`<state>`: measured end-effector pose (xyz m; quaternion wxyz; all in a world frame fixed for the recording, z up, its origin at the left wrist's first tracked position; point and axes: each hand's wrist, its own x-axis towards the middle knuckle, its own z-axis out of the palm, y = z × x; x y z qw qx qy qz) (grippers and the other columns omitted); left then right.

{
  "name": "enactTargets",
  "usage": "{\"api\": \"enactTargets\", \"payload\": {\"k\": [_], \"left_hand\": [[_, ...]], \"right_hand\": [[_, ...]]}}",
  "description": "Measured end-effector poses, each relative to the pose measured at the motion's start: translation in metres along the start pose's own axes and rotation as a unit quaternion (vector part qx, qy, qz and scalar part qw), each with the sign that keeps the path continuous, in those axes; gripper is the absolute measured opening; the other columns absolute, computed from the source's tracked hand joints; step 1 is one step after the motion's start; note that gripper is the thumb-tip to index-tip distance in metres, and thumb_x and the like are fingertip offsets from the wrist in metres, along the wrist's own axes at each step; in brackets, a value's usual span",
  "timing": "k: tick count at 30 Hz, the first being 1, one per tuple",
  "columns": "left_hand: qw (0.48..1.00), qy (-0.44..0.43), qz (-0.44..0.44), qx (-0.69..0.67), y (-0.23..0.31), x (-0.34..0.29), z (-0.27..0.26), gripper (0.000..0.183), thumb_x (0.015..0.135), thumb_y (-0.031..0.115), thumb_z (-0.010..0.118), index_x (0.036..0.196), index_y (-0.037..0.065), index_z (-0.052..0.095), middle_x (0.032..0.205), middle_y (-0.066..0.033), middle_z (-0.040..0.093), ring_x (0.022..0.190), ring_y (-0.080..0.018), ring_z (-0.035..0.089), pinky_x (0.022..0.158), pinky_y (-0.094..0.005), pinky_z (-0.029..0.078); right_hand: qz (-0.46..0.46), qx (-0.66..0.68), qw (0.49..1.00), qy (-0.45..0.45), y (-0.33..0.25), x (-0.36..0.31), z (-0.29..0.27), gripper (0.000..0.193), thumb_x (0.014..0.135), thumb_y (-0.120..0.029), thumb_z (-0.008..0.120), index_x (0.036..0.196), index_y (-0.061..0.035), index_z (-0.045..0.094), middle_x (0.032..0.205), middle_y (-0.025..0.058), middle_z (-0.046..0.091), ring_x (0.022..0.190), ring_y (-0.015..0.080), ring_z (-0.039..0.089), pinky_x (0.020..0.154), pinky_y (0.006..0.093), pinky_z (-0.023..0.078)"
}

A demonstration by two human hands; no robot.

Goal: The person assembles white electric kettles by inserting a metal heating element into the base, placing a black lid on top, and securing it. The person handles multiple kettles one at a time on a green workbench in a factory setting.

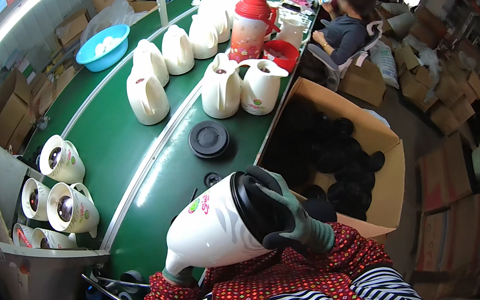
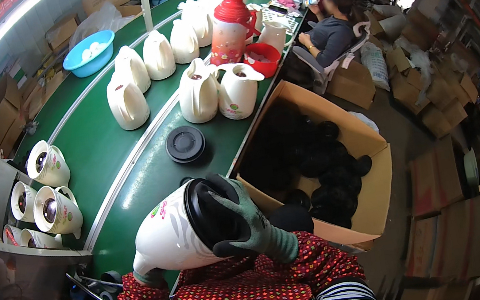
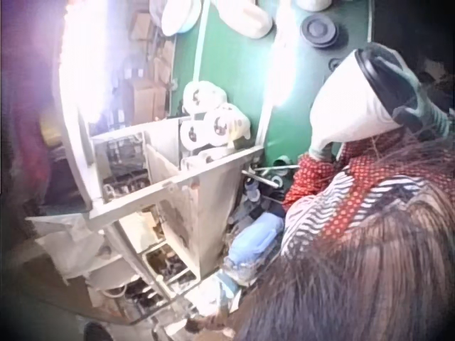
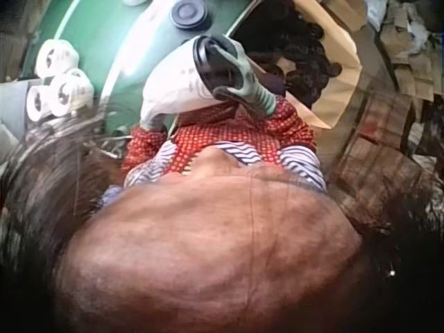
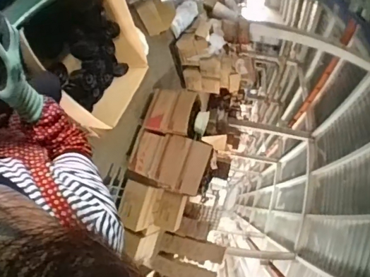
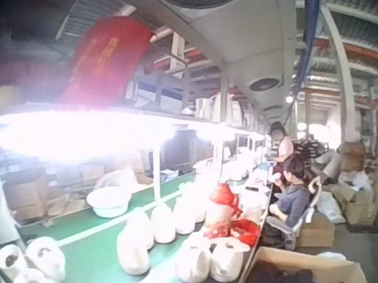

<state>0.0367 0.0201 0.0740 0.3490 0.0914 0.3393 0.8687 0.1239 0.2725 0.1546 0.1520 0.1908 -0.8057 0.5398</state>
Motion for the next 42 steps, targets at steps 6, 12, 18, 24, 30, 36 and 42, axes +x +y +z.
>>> {"api": "enactTargets", "payload": {"k": [6,12,18,24,30,36,42], "left_hand": [[0.996,0.041,0.047,0.064,0.000,-0.010,-0.002,0.037,0.098,0.006,0.068,0.134,-0.001,0.064,0.136,-0.0188,0.068,0.112,-0.0271,0.071,0.103,-0.0454,0.056],[0.562,0.045,0.473,0.677,0.054,-0.004,0.032,0.027,0.084,0.005,0.076,0.110,-0.002,0.073,0.129,-0.0300,0.070,0.092,-0.0337,0.077,0.080,-0.0389,0.063],[0.869,0.170,0.235,0.401,0.049,-0.005,0.009,0.031,0.081,0.005,0.079,0.110,-0.003,0.072,0.133,-0.0282,0.069,0.098,-0.0351,0.076,0.084,-0.0384,0.062],[0.575,-0.024,0.400,0.714,0.078,0.003,0.072,0.034,0.085,0.011,0.075,0.113,-0.007,0.069,0.131,-0.0258,0.069,0.104,-0.0338,0.074,0.088,-0.0394,0.061],[0.952,0.113,0.108,0.263,0.054,-0.010,0.022,0.027,0.092,0.012,0.073,0.116,-0.001,0.071,0.130,-0.0179,0.070,0.110,-0.0306,0.072,0.095,-0.0404,0.059],[0.849,0.087,0.232,0.467,0.057,0.007,0.036,0.036,0.087,0.012,0.077,0.119,-0.003,0.070,0.133,-0.0230,0.069,0.114,-0.0307,0.072,0.096,-0.0425,0.058],[0.644,-0.011,0.332,0.689,0.086,0.003,0.067,0.035,0.084,0.014,0.075,0.117,0.004,0.069,0.143,-0.0252,0.062,0.114,-0.0346,0.069,0.098,-0.0438,0.056]], "right_hand": [[0.041,0.092,0.991,0.085,-0.008,-0.028,-0.004,0.105,0.082,-0.053,0.084,0.161,-0.0002,0.040,0.166,0.0236,0.033,0.155,0.0390,0.032,0.127,0.0497,0.024],[0.323,0.543,0.771,0.084,0.004,-0.022,-0.010,0.056,0.115,-0.040,0.045,0.155,-0.0003,0.048,0.150,0.0086,0.057,0.138,0.0165,0.053,0.120,0.0321,0.039],[-0.022,-0.066,0.997,-0.032,-0.008,-0.025,-0.039,0.110,0.094,-0.056,0.070,0.169,-0.0001,0.012,0.177,0.0228,0.005,0.164,0.0408,0.001,0.131,0.0502,0.004],[0.203,0.588,0.777,0.093,0.058,-0.056,0.018,0.075,0.109,-0.047,0.054,0.165,-0.0037,0.030,0.166,0.0116,0.039,0.152,0.0227,0.037,0.126,0.0388,0.030],[0.043,0.248,0.964,0.087,0.013,-0.051,0.012,0.094,0.105,-0.061,0.053,0.170,-0.0034,0.016,0.177,0.0127,0.013,0.162,0.0294,0.016,0.131,0.0431,0.015],[0.051,0.226,0.959,0.162,0.033,-0.046,0.022,0.072,0.109,-0.023,0.061,0.168,-0.0037,0.024,0.172,0.0121,0.027,0.158,0.0217,0.028,0.129,0.0385,0.024],[0.240,0.521,0.815,0.081,0.059,-0.071,0.022,0.072,0.103,-0.036,0.066,0.162,-0.0039,0.038,0.163,0.0150,0.042,0.150,0.0264,0.042,0.126,0.0436,0.031]]}}
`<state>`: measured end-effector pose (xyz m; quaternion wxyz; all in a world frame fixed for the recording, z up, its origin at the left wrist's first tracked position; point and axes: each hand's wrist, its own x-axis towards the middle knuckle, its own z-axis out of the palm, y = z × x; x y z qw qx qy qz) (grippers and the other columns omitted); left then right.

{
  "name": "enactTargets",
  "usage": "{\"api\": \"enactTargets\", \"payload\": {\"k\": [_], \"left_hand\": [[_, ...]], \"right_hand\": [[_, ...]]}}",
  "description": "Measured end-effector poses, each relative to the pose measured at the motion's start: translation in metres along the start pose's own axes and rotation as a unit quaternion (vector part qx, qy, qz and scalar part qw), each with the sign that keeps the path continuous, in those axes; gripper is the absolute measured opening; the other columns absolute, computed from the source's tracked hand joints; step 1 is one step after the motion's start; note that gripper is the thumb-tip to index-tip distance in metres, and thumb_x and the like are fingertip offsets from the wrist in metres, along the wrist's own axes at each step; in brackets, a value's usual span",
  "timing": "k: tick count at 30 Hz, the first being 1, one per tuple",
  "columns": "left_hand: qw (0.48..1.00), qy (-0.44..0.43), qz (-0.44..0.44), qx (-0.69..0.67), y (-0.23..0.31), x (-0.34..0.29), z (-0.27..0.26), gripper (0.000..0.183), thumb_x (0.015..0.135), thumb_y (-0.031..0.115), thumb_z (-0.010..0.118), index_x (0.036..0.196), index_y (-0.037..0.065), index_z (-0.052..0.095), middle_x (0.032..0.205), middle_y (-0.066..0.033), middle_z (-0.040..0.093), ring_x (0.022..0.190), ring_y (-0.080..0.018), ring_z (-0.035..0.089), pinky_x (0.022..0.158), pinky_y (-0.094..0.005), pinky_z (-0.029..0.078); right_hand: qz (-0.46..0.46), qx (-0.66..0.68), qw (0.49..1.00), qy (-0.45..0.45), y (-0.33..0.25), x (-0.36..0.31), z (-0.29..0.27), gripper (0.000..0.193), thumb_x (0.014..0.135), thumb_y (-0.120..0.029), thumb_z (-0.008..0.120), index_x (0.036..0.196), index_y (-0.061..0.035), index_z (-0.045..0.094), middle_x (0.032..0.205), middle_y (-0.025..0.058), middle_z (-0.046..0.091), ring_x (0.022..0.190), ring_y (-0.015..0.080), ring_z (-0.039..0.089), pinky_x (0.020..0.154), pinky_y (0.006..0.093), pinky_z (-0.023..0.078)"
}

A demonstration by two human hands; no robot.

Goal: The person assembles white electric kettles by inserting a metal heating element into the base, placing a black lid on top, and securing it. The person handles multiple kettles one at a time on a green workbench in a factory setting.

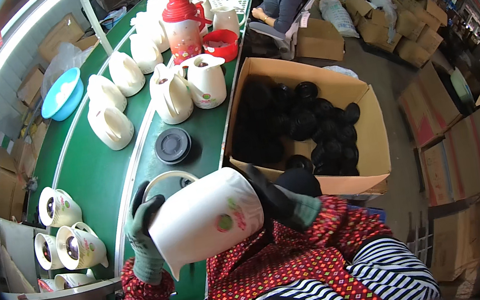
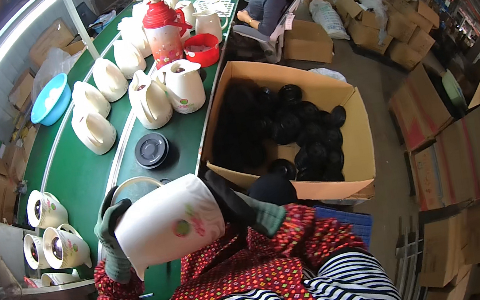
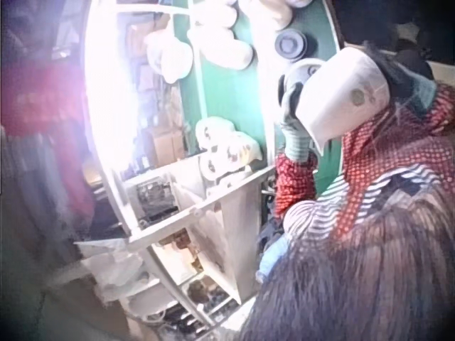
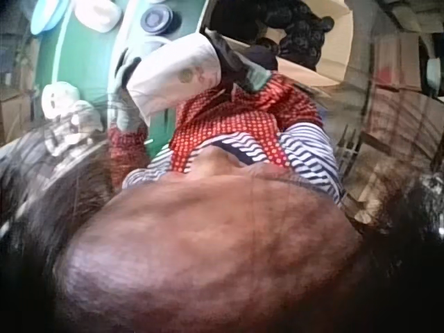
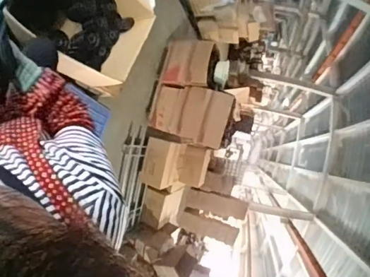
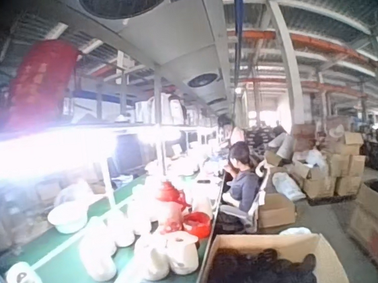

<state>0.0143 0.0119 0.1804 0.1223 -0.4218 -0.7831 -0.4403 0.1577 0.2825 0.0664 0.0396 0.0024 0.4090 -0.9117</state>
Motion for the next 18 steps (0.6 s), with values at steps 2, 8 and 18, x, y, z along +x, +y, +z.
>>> {"api": "enactTargets", "payload": {"k": [2,8,18], "left_hand": [[0.942,0.013,-0.197,-0.272,-0.017,-0.034,0.008,0.046,0.087,0.024,0.071,0.127,0.006,0.059,0.149,-0.0233,0.054,0.124,-0.0336,0.059,0.105,-0.0438,0.049],[0.621,-0.091,-0.368,-0.686,0.068,-0.064,0.045,0.082,0.098,0.055,0.059,0.160,0.011,0.029,0.169,-0.0178,0.029,0.153,-0.0309,0.030,0.125,-0.0440,0.028],[0.458,-0.040,-0.325,-0.826,0.072,-0.066,0.081,0.092,0.089,0.051,0.074,0.160,0.006,0.034,0.155,-0.0092,0.050,0.140,-0.0234,0.051,0.116,-0.0395,0.042]], "right_hand": [[-0.111,-0.280,0.953,-0.008,-0.031,-0.019,0.025,0.088,0.095,-0.052,0.071,0.163,-0.0059,0.037,0.169,0.0201,0.032,0.157,0.0341,0.031,0.128,0.0490,0.026],[-0.271,-0.669,0.634,-0.278,-0.121,-0.037,0.103,0.116,0.057,-0.078,0.087,0.157,-0.0342,0.049,0.170,0.0366,0.011,0.154,0.0658,0.006,0.117,0.0809,0.015],[-0.391,-0.611,0.627,-0.284,-0.134,-0.034,0.124,0.077,0.073,-0.064,0.082,0.143,-0.0367,0.063,0.158,0.0306,0.040,0.144,0.0563,0.037,0.112,0.0737,0.033]]}}
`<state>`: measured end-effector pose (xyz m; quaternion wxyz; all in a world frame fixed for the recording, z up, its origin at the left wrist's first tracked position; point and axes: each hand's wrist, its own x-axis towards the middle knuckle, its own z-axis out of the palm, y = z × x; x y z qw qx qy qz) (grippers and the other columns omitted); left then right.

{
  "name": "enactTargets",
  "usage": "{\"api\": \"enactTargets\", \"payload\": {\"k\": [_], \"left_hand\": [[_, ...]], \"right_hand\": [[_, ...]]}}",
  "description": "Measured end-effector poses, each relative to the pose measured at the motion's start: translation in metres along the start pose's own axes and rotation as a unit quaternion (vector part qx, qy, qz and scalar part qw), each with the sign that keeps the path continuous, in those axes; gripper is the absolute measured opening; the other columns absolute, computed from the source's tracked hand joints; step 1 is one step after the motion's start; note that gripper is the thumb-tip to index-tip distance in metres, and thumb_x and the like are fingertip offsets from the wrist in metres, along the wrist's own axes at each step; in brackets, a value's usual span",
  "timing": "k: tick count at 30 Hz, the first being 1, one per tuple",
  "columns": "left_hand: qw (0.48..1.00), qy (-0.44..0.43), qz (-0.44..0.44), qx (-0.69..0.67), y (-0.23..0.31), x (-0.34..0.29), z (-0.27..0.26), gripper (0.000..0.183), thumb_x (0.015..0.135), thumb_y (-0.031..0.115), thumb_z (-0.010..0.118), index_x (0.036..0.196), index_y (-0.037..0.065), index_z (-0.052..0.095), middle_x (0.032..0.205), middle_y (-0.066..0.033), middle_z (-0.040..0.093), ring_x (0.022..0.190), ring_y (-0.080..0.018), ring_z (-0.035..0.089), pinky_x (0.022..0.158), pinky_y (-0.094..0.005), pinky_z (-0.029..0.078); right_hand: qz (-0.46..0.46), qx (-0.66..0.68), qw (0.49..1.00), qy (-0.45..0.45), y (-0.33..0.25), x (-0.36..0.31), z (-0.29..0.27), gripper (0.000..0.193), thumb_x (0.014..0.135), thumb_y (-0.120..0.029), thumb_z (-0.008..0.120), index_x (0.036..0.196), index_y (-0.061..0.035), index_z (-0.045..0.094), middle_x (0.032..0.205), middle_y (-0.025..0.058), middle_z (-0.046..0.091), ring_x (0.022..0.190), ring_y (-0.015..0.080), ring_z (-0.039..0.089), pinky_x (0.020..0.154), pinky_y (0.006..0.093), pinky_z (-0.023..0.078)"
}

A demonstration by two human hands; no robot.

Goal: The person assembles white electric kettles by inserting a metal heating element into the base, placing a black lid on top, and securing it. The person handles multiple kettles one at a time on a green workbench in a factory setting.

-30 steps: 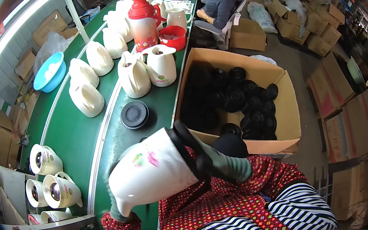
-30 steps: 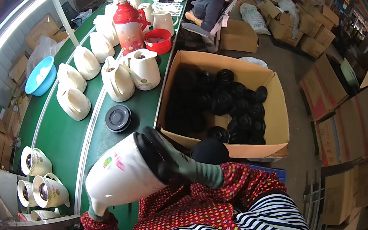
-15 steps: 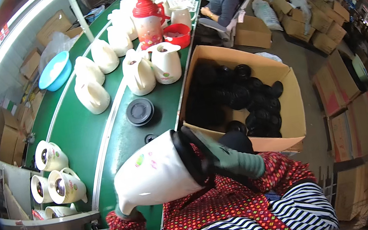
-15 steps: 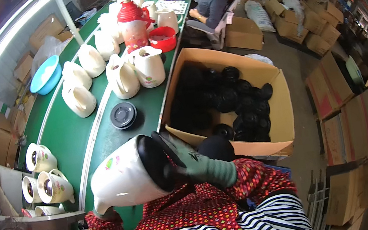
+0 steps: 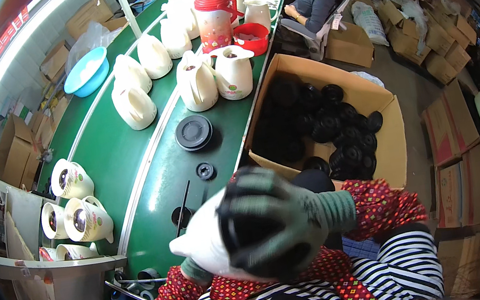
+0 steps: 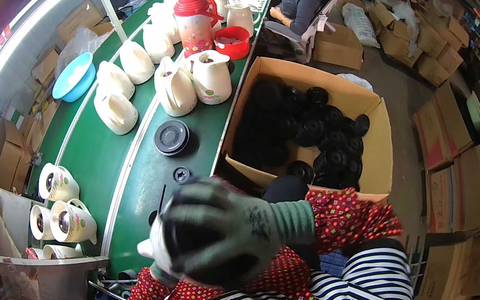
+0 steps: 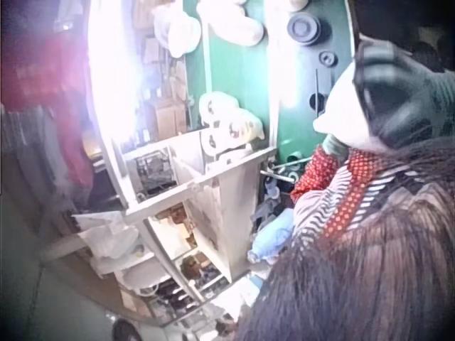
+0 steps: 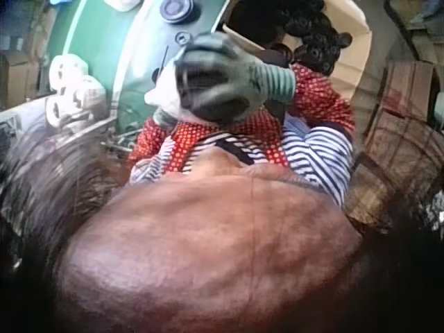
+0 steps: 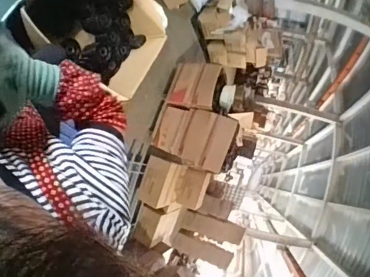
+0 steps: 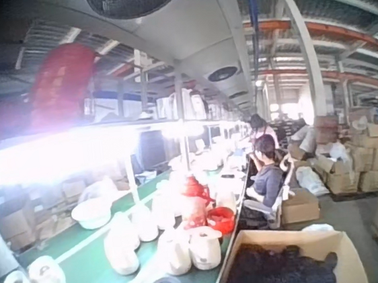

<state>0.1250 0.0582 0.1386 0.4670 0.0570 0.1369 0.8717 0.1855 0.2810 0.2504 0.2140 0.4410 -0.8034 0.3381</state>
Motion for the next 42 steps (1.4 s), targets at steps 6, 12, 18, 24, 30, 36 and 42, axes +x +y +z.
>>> {"api": "enactTargets", "payload": {"k": [6,12,18,24,30,36,42], "left_hand": [[0.775,0.073,0.204,0.594,0.073,0.016,-0.026,0.050,0.091,0.022,0.076,0.134,-0.002,0.065,0.130,-0.0166,0.071,0.119,-0.0222,0.067,0.102,-0.0399,0.054],[0.704,0.124,0.125,0.688,0.083,0.012,-0.072,0.040,0.088,0.012,0.077,0.124,-0.004,0.069,0.109,-0.0129,0.078,0.096,-0.0195,0.074,0.086,-0.0351,0.060],[0.954,0.116,-0.069,0.266,-0.003,-0.014,0.005,0.057,0.098,0.041,0.069,0.145,0.010,0.061,0.145,-0.0112,0.063,0.138,-0.0229,0.054,0.112,-0.0424,0.046],[0.981,0.038,-0.183,0.059,-0.022,-0.028,-0.006,0.059,0.099,0.040,0.069,0.148,0.010,0.055,0.147,-0.0109,0.061,0.140,-0.0225,0.053,0.112,-0.0461,0.047],[0.970,0.039,-0.235,0.049,-0.001,-0.052,-0.044,0.061,0.101,0.039,0.069,0.152,0.011,0.050,0.148,-0.0106,0.058,0.142,-0.0222,0.052,0.112,-0.0497,0.048],[0.971,0.066,-0.222,0.064,0.025,-0.079,-0.083,0.064,0.102,0.038,0.069,0.155,0.011,0.045,0.150,-0.0103,0.056,0.143,-0.0218,0.051,0.112,-0.0534,0.049],[0.977,0.090,-0.165,0.097,0.035,-0.080,-0.106,0.067,0.103,0.037,0.069,0.158,0.011,0.040,0.152,-0.0100,0.053,0.145,-0.0215,0.050,0.112,-0.0570,0.050]], "right_hand": [[0.201,0.257,0.850,0.413,0.043,-0.071,0.080,0.073,0.100,-0.037,0.067,0.156,0.0025,0.042,0.160,0.0174,0.043,0.152,0.0302,0.037,0.124,0.0458,0.032],[0.365,0.338,0.769,0.402,0.044,-0.107,0.116,0.058,0.114,-0.031,0.048,0.161,-0.0018,0.033,0.158,0.0104,0.046,0.147,0.0211,0.043,0.124,0.0376,0.031],[0.181,0.037,0.979,0.083,-0.024,-0.068,0.027,0.120,0.073,-0.087,0.071,0.164,-0.0164,0.038,0.170,0.0342,0.016,0.158,0.0567,0.009,0.124,0.0675,0.013],[-0.013,-0.002,0.996,-0.092,-0.035,-0.019,0.009,0.096,0.070,-0.075,0.075,0.152,-0.0291,0.056,0.169,0.0308,0.021,0.154,0.0603,0.016,0.115,0.0795,0.020],[-0.027,-0.029,0.996,0.077,-0.053,-0.023,0.026,0.066,0.078,-0.056,0.074,0.139,-0.0314,0.067,0.157,0.0212,0.043,0.145,0.0511,0.040,0.108,0.0775,0.037],[0.112,-0.071,0.953,0.273,-0.077,-0.029,0.053,0.050,0.087,-0.050,0.074,0.133,-0.0309,0.068,0.145,0.0153,0.055,0.136,0.0411,0.053,0.108,0.0669,0.044],[0.228,0.063,0.897,0.374,-0.050,-0.057,0.072,0.058,0.095,-0.047,0.069,0.144,-0.0193,0.057,0.149,0.0160,0.052,0.136,0.0358,0.053,0.111,0.0580,0.045]]}}
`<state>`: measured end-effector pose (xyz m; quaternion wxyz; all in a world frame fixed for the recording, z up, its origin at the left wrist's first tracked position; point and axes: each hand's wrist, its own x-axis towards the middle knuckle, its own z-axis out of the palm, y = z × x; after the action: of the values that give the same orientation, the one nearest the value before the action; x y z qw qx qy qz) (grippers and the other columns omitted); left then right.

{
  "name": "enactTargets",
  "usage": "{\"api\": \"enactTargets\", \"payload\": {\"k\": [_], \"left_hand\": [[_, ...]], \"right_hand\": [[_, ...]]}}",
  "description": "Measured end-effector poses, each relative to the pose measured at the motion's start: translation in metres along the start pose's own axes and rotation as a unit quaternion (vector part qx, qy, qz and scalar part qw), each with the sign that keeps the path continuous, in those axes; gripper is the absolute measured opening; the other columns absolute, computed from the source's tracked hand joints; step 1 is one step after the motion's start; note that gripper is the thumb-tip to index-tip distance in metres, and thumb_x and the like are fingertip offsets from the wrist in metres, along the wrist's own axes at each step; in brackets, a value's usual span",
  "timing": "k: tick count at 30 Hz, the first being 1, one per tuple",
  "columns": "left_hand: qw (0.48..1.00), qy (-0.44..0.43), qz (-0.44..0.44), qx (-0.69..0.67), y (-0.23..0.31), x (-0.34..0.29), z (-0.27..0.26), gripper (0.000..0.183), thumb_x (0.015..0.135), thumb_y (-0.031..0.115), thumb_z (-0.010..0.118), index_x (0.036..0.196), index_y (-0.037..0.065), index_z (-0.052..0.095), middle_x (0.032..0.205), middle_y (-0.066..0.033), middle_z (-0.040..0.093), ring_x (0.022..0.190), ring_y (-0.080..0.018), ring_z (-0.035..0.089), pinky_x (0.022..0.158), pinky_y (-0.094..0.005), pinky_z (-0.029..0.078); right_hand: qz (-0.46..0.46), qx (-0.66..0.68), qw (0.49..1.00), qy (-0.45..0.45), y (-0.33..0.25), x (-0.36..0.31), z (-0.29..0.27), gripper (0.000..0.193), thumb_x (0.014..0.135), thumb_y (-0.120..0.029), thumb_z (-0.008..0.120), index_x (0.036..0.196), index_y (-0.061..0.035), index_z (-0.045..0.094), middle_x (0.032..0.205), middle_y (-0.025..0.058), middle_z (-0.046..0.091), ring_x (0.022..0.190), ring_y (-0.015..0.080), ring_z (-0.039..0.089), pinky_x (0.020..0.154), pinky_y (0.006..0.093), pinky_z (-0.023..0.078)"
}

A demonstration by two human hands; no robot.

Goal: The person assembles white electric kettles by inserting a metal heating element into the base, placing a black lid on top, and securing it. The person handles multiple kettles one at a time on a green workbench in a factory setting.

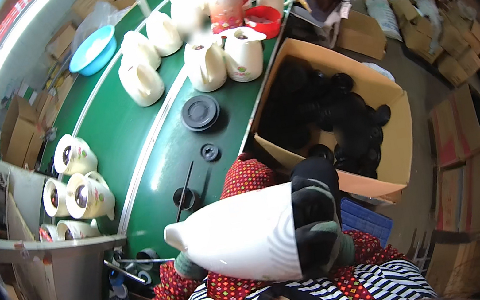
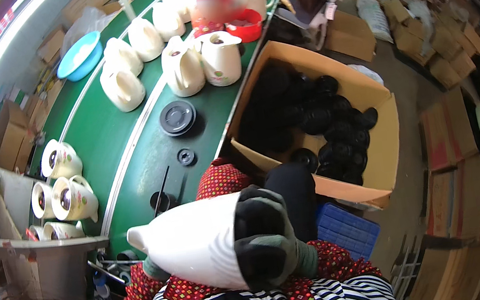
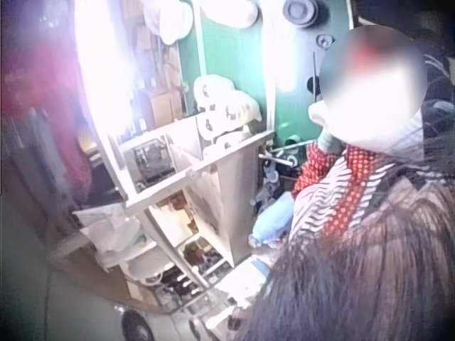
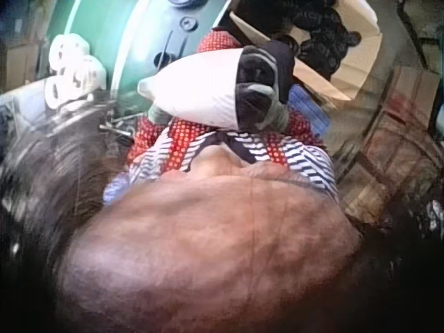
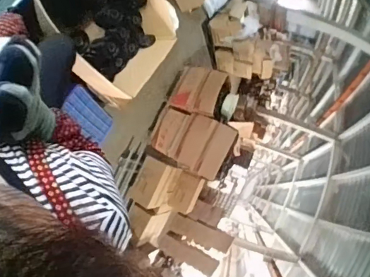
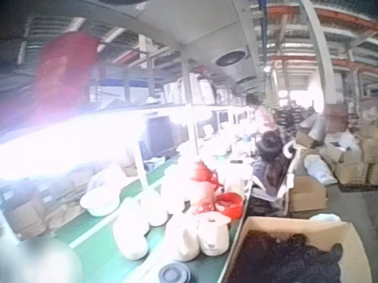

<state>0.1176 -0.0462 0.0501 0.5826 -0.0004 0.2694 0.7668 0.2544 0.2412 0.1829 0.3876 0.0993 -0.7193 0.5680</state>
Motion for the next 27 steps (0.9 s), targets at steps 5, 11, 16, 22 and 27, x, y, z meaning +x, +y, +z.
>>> {"api": "enactTargets", "payload": {"k": [5,11,16,22,27], "left_hand": [[0.818,0.207,0.222,0.488,0.064,0.024,0.052,0.037,0.087,0.027,0.073,0.113,0.001,0.069,0.107,-0.0157,0.073,0.104,-0.0321,0.069,0.089,-0.0478,0.056],[0.567,0.267,0.127,0.769,0.101,0.039,0.112,0.046,0.083,0.034,0.087,0.111,0.001,0.071,0.101,-0.0164,0.074,0.092,-0.0269,0.071,0.081,-0.0385,0.056],[0.725,0.169,0.282,0.605,0.088,0.034,0.118,0.080,0.087,0.028,0.087,0.149,-0.005,0.049,0.134,-0.0246,0.061,0.122,-0.0325,0.066,0.101,-0.0403,0.054],[0.613,0.127,0.317,0.712,0.084,0.038,0.125,0.102,0.075,0.024,0.095,0.157,-0.002,0.040,0.146,-0.0264,0.052,0.134,-0.0422,0.056,0.113,-0.0472,0.047],[0.579,0.117,0.342,0.731,0.081,0.064,0.126,0.105,0.071,0.026,0.097,0.158,0.003,0.044,0.147,-0.0243,0.053,0.134,-0.0398,0.057,0.110,-0.0468,0.049]], "right_hand": [[0.209,0.161,0.962,0.065,0.055,-0.013,-0.005,0.065,0.102,-0.046,0.064,0.154,-0.0097,0.049,0.152,0.0166,0.049,0.137,0.0315,0.054,0.114,0.0506,0.045],[0.052,-0.133,0.969,-0.202,0.056,0.000,0.014,0.100,0.084,-0.037,0.088,0.163,-0.0039,0.036,0.171,0.0231,0.028,0.159,0.0456,0.023,0.127,0.0564,0.021],[0.064,-0.180,0.964,-0.185,0.089,0.004,0.002,0.106,0.074,-0.030,0.094,0.160,-0.0048,0.038,0.166,0.0228,0.036,0.153,0.0470,0.035,0.125,0.0571,0.029],[0.065,-0.172,0.965,-0.186,0.078,0.022,-0.008,0.108,0.074,-0.027,0.094,0.162,-0.0065,0.035,0.166,0.0264,0.034,0.151,0.0466,0.038,0.123,0.0543,0.034],[-0.006,-0.319,0.875,-0.365,0.045,0.096,-0.021,0.083,0.068,-0.030,0.093,0.145,-0.0237,0.063,0.168,0.0293,0.028,0.140,0.0469,0.048,0.111,0.0564,0.043]]}}
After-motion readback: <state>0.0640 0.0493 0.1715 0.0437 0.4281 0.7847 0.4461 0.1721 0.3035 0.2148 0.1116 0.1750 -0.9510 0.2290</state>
